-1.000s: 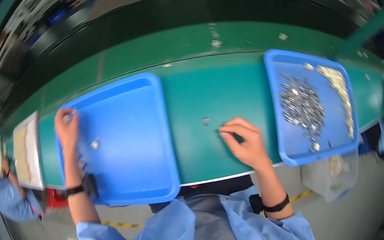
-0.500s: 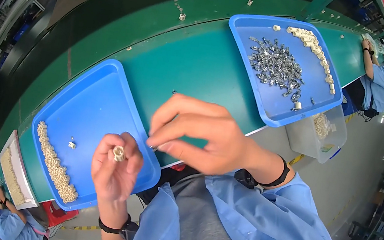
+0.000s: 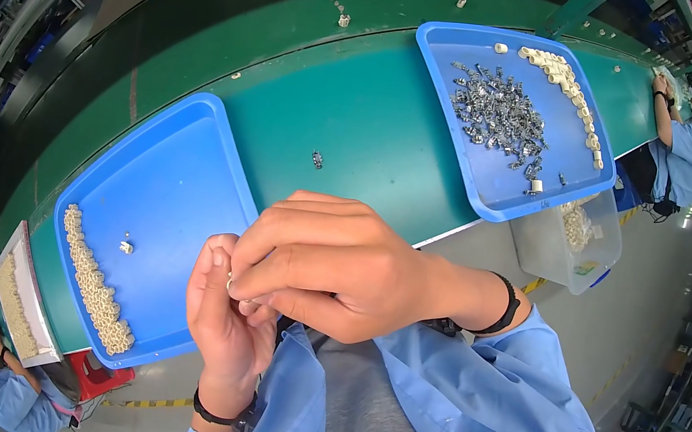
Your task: The person picks up a white plastic component and a metal piece by hand, fits the metal piece into the component, and places the assembled unit onto a blue tray, repeating the process.
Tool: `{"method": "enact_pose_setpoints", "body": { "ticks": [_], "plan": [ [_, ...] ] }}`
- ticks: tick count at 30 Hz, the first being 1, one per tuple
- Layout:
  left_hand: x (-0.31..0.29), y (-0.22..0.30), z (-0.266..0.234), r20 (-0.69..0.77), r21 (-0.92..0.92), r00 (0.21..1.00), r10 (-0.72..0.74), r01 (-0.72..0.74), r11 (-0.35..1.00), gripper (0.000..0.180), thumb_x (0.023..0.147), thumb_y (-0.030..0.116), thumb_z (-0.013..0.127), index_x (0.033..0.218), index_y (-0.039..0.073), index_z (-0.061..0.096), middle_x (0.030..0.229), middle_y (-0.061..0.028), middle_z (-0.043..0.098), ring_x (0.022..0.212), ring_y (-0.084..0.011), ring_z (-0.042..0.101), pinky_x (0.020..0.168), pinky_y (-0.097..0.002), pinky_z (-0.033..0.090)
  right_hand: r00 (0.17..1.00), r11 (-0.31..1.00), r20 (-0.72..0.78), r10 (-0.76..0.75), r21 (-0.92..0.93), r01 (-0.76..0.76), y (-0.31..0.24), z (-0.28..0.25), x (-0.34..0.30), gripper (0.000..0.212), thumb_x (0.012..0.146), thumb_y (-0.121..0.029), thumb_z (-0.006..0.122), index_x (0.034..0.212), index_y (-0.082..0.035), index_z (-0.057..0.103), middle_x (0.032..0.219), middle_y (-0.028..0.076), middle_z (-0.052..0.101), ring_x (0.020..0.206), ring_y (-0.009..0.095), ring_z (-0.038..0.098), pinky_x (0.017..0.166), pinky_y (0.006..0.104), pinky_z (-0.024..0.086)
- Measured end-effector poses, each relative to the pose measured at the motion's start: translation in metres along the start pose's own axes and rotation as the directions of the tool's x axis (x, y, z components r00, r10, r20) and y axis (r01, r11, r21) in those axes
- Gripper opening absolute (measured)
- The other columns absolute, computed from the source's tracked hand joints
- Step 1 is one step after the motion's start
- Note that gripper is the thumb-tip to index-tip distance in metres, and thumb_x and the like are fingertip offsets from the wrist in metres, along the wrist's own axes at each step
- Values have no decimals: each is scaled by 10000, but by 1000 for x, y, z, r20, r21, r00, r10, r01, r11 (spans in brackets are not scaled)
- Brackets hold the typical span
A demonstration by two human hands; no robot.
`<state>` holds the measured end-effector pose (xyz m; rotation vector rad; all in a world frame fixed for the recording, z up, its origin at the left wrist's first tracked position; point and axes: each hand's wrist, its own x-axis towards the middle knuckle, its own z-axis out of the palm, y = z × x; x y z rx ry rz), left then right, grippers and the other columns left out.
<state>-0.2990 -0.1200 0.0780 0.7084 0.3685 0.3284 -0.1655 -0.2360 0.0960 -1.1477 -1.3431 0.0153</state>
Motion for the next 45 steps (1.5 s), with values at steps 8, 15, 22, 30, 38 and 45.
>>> {"method": "enact_pose_setpoints", "body": {
  "ticks": [8, 15, 22, 30, 38, 45],
  "plan": [
    [-1, -1, 12, -27, 145, 994, 104, -99, 984, 271, 1145, 277, 449, 1057, 31, 525, 738, 15, 483, 581, -23, 363, 476, -194, 275, 1000, 1000, -15, 17, -14, -17, -2, -1, 1, 182, 792, 29, 779, 963, -27, 752, 969, 78, 728, 776, 224, 675, 693, 343, 480],
    [-2, -1, 9, 31, 145, 993, 112, -116, 983, 278, 1148, 269, 438, 1057, 23, 530, 739, 9, 487, 581, -29, 367, 485, -198, 281, 999, 999, -46, 12, -38, -13, -2, 1, -4, 213, 766, 37, 796, 966, -28, 760, 957, 75, 738, 751, 213, 670, 688, 333, 475],
    [-4, -1, 10, 46, 169, 993, 111, -118, 979, 274, 1148, 256, 437, 1063, 16, 539, 722, 11, 480, 577, -36, 367, 496, -209, 292, 999, 999, -52, 16, -39, -18, -5, -1, -5, 222, 760, 40, 802, 969, -25, 760, 961, 78, 743, 727, 213, 665, 682, 332, 476],
    [-5, -4, 18, -7, 355, 970, 245, -227, 907, 269, 1144, 282, 449, 1022, 55, 526, 709, 62, 422, 574, 3, 351, 477, -185, 253, 997, 997, -80, -9, -83, 2, -10, -1, -11, 185, 792, 40, 793, 970, 1, 761, 954, 109, 744, 740, 239, 678, 693, 353, 539],
    [-7, -5, 9, 65, 349, 961, 270, -275, 896, 255, 1144, 223, 424, 1094, 11, 557, 753, 4, 529, 594, -29, 396, 516, -200, 306, 994, 990, -99, -55, -136, 41, -10, 1, -14, 149, 813, 42, 771, 957, 4, 764, 952, 115, 742, 755, 250, 684, 699, 357, 558],
    [-1, -6, 18, -14, 320, 976, 215, -200, 926, 251, 1144, 221, 426, 1094, 16, 562, 777, 12, 535, 634, -25, 418, 545, -191, 314, 999, 987, -36, 10, -160, -16, -6, 0, -11, 191, 804, 8, 789, 993, -4, 761, 988, 105, 717, 803, 247, 676, 728, 386, 518]
  ]
}}
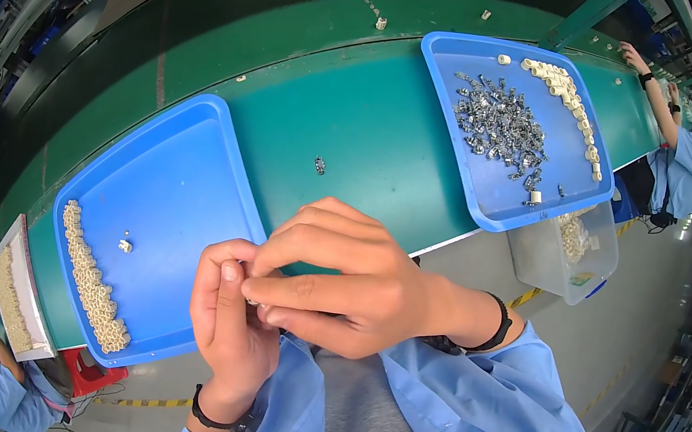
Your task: The person picks up a white plastic component and a metal piece by hand, fits the metal piece into the component, and places the assembled unit onto a blue tray, repeating the process.
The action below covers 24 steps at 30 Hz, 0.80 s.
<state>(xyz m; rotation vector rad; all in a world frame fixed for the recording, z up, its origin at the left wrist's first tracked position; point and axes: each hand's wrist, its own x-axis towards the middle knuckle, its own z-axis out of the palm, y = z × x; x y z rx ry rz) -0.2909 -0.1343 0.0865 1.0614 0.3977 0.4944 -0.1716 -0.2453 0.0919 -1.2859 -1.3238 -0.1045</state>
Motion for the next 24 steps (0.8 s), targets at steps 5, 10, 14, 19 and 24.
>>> {"method": "enact_pose_setpoints", "body": {
  "ticks": [5, 10, 14, 19, 24],
  "plan": [
    [7, -19, -12, 36, -43, 999, -3, 4, 999, 287, 1151, 238, 411, 1174, 2, 571, 831, -5, 591, 675, -44, 477, 582, -206, 375, 1000, 998, -14, 4, -65, -5, 13, 4, -8, 220, 798, 2, 791, 1015, -10, 760, 1019, 102, 706, 829, 250, 672, 734, 394, 498],
    [29, -18, -17, 169, 358, 964, 207, -255, 898, 248, 1066, 102, 559, 1256, -51, 608, 928, -84, 678, 768, -141, 615, 696, -277, 503, 998, 991, -44, 36, -129, -42, 25, -11, -16, 276, 782, 14, 786, 1053, -5, 739, 1034, 105, 710, 829, 259, 673, 721, 375, 510],
    [58, 1, -20, 570, 655, 803, 172, -571, 495, 322, 951, -25, 655, 1268, -73, 636, 961, -150, 718, 823, -238, 696, 765, -347, 559, 1000, 948, -7, 20, -318, -21, 32, -18, -26, 291, 794, 34, 758, 1079, 2, 714, 1055, 110, 700, 834, 267, 681, 721, 373, 538],
    [83, 13, 5, 637, 720, 770, 26, -607, 336, 375, 875, -77, 691, 1248, -63, 664, 976, -211, 732, 851, -330, 730, 784, -395, 576, 993, 917, -52, 106, -381, -118, 43, -22, -30, 305, 829, 52, 701, 1129, 5, 672, 1098, 118, 663, 849, 283, 694, 735, 383, 569],
    [110, 12, 23, 665, 743, 741, -92, -644, 181, 328, 898, -37, 688, 1227, -39, 680, 1007, -218, 736, 876, -360, 728, 809, -403, 578, 974, 912, -149, 171, -351, -214, 67, -28, -33, 350, 838, 32, 698, 1181, -5, 639, 1140, 133, 635, 855, 304, 699, 730, 396, 574]
  ]
}}
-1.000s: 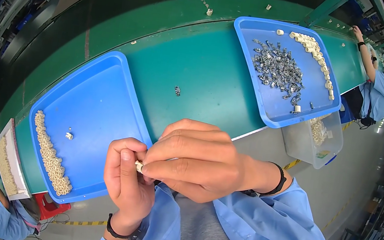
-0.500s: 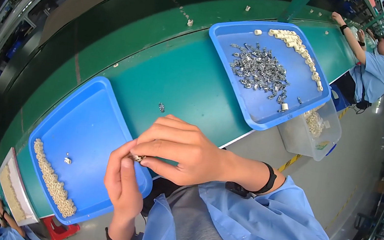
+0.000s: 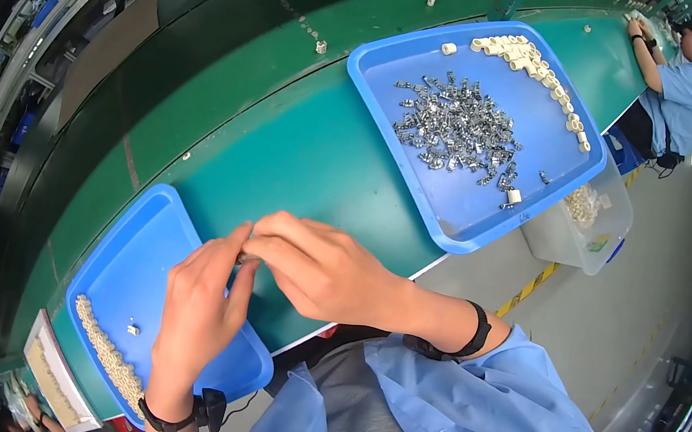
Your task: The person picks up a white plastic component and a metal piece by hand, fits the metal piece into the component, and places the assembled unit onto a blue tray, repeating the process.
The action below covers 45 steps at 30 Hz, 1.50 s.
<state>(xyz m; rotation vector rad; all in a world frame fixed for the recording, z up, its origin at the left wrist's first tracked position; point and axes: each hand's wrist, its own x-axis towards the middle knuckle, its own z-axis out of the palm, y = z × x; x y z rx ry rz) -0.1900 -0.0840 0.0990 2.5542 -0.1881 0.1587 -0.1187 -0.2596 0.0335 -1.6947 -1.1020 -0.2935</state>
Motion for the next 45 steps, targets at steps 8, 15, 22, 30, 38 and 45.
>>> {"method": "enact_pose_setpoints", "body": {
  "ticks": [8, 15, 22, 30, 38, 45],
  "plan": [
    [144, -85, 32, -178, -235, 980, 90, -131, 963, 192, 966, 63, 668, 1140, -15, 695, 977, -126, 723, 911, -271, 708, 818, -357, 552, 985, 951, 144, 99, -303, -51, 51, 23, -21, 319, 874, -98, 724, 1184, -54, 663, 1199, 108, 621, 1189, 306, 611, 956, 440, 499],
    [268, -144, 101, -145, -296, 982, -121, 74, 952, 217, 958, 101, 705, 1143, -14, 702, 940, -54, 703, 809, -142, 614, 808, -291, 533, 939, 942, 336, 78, -333, 40, 62, 31, -29, 330, 852, -154, 749, 1166, -64, 702, 1149, 83, 601, 1149, 250, 566, 958, 410, 459],
    [284, -151, 125, -88, -264, 990, -109, 83, 961, 342, 945, 122, 736, 1252, -13, 668, 963, -31, 682, 835, -120, 595, 841, -266, 526, 961, 958, 229, 153, -272, -87, 60, 27, -29, 261, 800, -118, 749, 1040, -34, 692, 1066, 72, 583, 1034, 242, 566, 875, 384, 456],
    [212, -111, 54, -376, -84, 926, 16, -52, 995, 542, 910, 122, 730, 1422, 65, 563, 1306, -113, 588, 1155, -201, 597, 983, -384, 510, 969, 974, 218, 112, -218, -64, 66, 18, -30, 200, 773, -59, 737, 944, -47, 634, 993, 103, 626, 933, 288, 596, 811, 409, 460],
    [-31, -162, -68, -590, 26, 777, -219, 289, 957, 224, 902, 102, 724, 1101, -1, 719, 946, -161, 736, 959, -334, 714, 913, -424, 541, 961, 988, 238, 145, -80, -129, 60, 22, -26, 194, 764, 26, 728, 902, -38, 607, 869, 110, 629, 810, 300, 608, 751, 407, 476],
    [-209, -246, -94, -711, 460, 619, -334, 769, 444, 205, 895, 188, 743, 1058, 64, 728, 1128, -102, 674, 1083, -328, 626, 927, -459, 497, 966, 987, 210, 152, -75, -139, 54, 30, -29, 159, 802, 49, 720, 887, -26, 609, 821, 99, 617, 723, 248, 583, 666, 360, 470]
  ]
}}
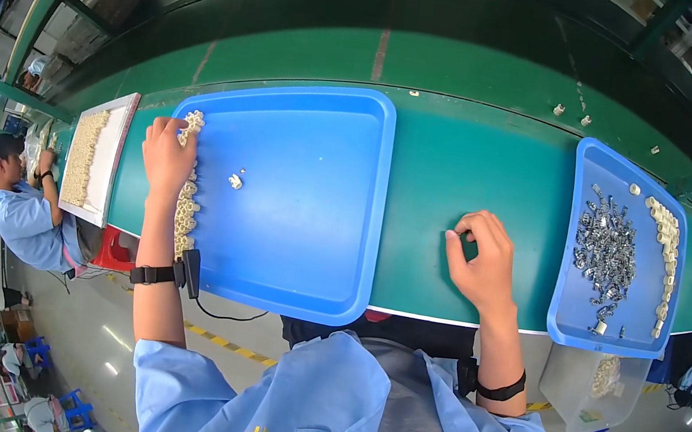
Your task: The person picks up a white plastic component and a metal piece by hand, fits the metal piece into the component, and places the assembled unit onto a blue tray, repeating the process.
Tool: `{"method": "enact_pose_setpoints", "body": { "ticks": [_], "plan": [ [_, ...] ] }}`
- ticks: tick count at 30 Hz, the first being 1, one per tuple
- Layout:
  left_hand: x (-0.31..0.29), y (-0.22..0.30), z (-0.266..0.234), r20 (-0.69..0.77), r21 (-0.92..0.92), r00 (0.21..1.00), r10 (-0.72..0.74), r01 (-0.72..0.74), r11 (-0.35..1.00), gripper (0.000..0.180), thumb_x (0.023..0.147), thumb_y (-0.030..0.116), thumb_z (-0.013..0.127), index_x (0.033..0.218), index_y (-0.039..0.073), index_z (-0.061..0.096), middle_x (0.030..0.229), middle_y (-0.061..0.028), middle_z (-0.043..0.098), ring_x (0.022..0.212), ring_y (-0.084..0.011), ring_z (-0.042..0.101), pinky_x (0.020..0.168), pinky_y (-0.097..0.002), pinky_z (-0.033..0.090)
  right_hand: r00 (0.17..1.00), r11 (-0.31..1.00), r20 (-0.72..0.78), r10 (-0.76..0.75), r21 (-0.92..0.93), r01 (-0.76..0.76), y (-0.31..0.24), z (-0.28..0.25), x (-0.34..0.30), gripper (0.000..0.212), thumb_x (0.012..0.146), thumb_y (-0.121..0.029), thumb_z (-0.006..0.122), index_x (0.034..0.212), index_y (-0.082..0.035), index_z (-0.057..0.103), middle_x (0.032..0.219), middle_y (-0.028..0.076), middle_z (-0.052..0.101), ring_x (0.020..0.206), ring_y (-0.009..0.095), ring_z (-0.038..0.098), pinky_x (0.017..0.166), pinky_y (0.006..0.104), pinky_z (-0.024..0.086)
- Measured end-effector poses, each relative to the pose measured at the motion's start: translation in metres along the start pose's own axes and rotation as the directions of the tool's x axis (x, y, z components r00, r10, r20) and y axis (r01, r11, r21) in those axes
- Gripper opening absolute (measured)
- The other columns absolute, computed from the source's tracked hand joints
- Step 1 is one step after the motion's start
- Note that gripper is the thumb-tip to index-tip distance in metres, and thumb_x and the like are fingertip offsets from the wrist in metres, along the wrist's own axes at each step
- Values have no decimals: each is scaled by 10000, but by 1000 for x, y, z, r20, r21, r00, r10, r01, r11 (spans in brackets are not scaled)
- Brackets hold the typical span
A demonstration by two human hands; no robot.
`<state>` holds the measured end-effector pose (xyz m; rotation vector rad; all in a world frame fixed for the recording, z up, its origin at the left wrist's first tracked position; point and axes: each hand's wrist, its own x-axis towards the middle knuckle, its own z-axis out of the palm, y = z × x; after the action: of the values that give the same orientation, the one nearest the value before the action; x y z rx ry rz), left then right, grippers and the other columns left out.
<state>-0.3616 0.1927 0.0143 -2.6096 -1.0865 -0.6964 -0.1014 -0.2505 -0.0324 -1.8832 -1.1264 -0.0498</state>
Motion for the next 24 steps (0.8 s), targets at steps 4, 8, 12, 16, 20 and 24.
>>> {"method": "enact_pose_setpoints", "body": {
  "ticks": [4, 8, 12, 16, 20, 24],
  "plan": [
    [0, -20, 23, 64, 44, 996, -58, 56, 997, 243, 889, 243, 752, 1065, 77, 727, 1175, -82, 655, 1127, -310, 601, 949, -445, 479, 998, 997, -37, 54, 59, -52, -5, 1, 1, 137, 830, 55, 719, 883, -17, 615, 824, 89, 621, 715, 214, 571, 658, 332, 466],
    [5, -21, 35, 78, 66, 996, -49, 44, 997, 254, 884, 266, 757, 1057, 83, 727, 1152, -89, 661, 1106, -323, 608, 931, -462, 488, 998, 997, -19, 56, 63, -55, -7, -2, 3, 127, 843, 56, 717, 886, -11, 618, 835, 86, 632, 718, 205, 576, 659, 321, 466],
    [15, -35, 62, 27, 53, 998, 58, -59, 997, 202, 863, 237, 765, 977, 83, 704, 1042, -123, 678, 1023, -363, 640, 865, -506, 518, 996, 995, 19, -88, -47, 88, 2, -2, -2, 121, 829, 20, 713, 875, -36, 617, 839, 92, 646, 762, 236, 625, 705, 362, 470],
    [17, -39, 57, 17, 36, 998, 53, -54, 998, 145, 871, 171, 749, 933, 66, 671, 1044, -119, 674, 1035, -362, 631, 860, -500, 520, 994, 987, 64, -88, -133, 95, -1, -3, 1, 140, 790, -25, 700, 921, -55, 660, 843, 77, 638, 806, 264, 630, 807, 408, 454],
    [24, -28, 55, -103, -195, 980, 171, -189, 962, 117, 912, 109, 722, 930, 34, 635, 1088, -117, 679, 1018, -323, 642, 883, -457, 525, 980, 922, 36, -196, -332, 197, -6, -4, 1, 202, 791, -30, 708, 990, -58, 730, 870, 59, 638, 824, 252, 619, 810, 400, 449],
    [17, 10, 25, -14, -555, 998, 69, -65, 829, 89, 967, 56, 673, 945, 5, 603, 1114, -116, 676, 968, -244, 660, 878, -386, 534, 981, 906, 70, -180, -376, 193, -9, -15, 2, 236, 794, -35, 719, 1021, -63, 777, 880, 42, 627, 846, 233, 606, 823, 389, 443]
  ]
}}
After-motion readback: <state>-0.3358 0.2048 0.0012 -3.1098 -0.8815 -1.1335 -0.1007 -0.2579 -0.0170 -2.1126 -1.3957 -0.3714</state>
